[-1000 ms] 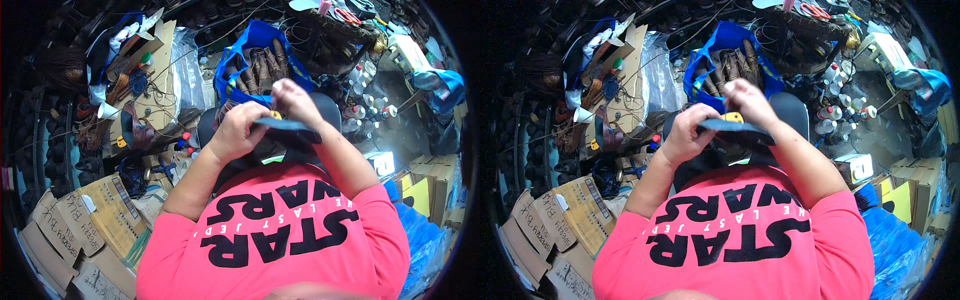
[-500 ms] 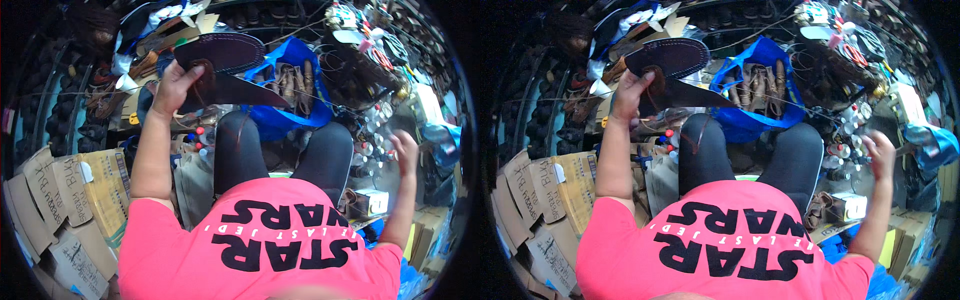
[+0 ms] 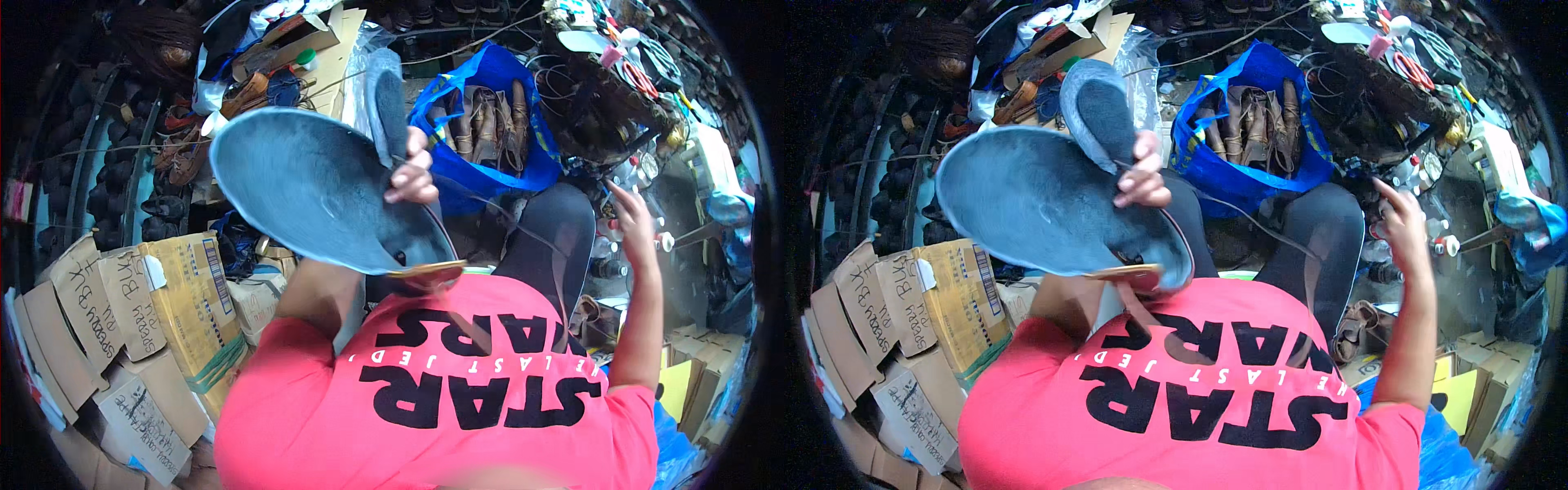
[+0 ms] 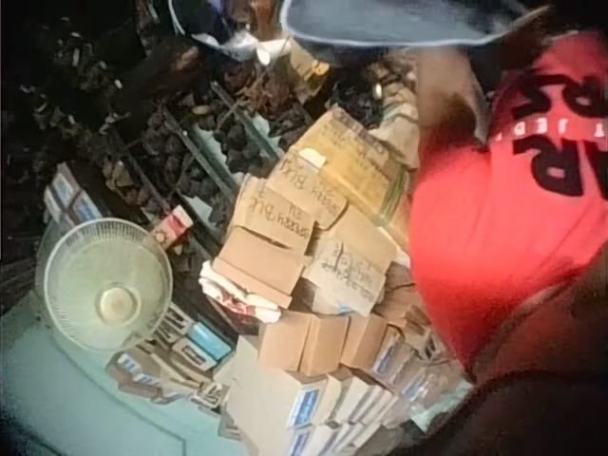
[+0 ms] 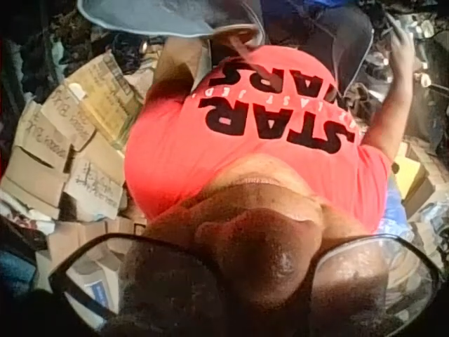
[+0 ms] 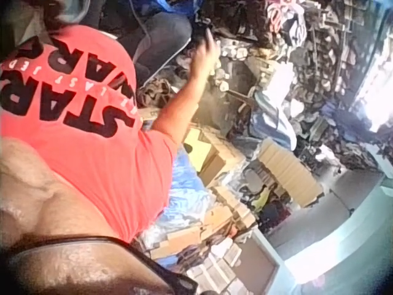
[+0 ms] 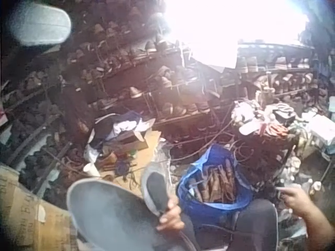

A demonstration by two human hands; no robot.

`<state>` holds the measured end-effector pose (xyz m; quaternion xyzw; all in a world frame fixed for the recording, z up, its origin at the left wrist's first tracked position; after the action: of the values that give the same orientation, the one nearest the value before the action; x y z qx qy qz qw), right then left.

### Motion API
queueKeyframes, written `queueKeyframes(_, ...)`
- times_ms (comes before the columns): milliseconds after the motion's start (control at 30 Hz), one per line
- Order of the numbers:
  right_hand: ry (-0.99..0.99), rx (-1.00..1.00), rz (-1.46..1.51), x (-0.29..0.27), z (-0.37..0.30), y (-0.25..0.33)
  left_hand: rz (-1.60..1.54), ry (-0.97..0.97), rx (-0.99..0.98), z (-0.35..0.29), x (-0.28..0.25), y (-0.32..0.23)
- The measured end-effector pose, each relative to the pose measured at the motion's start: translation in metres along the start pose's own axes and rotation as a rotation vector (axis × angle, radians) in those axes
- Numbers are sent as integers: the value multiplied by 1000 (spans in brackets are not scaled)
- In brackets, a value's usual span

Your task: Hand-stitching and threading leather laces to join a shoe upper to an insole.

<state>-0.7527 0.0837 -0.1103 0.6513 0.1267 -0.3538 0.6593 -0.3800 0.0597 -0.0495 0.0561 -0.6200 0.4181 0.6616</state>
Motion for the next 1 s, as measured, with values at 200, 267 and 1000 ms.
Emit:
queueKeyframes(200, 43, -611, 373, 63, -41, 204, -275, -22, -38, 13, -6, 48)
queueKeyframes(267, 4, -787, 357, 66, -52, 233, -296, -21, -53, 14, -8, 55)
queueKeyframes(1000, 37, -837, 332, 85, -60, 240, 19, -20, -106, 21, -27, 44)
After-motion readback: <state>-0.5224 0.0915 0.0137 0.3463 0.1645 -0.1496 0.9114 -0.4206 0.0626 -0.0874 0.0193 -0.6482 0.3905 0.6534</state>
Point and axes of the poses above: each hand's wrist, its own z-axis towards the middle knuckle, its own x-axis out of the palm, y = z × x, the point moved 7 cm from there along z, towards the middle knuckle, and after that the axes turned 15 degrees about -y, right-handed, at the moved point
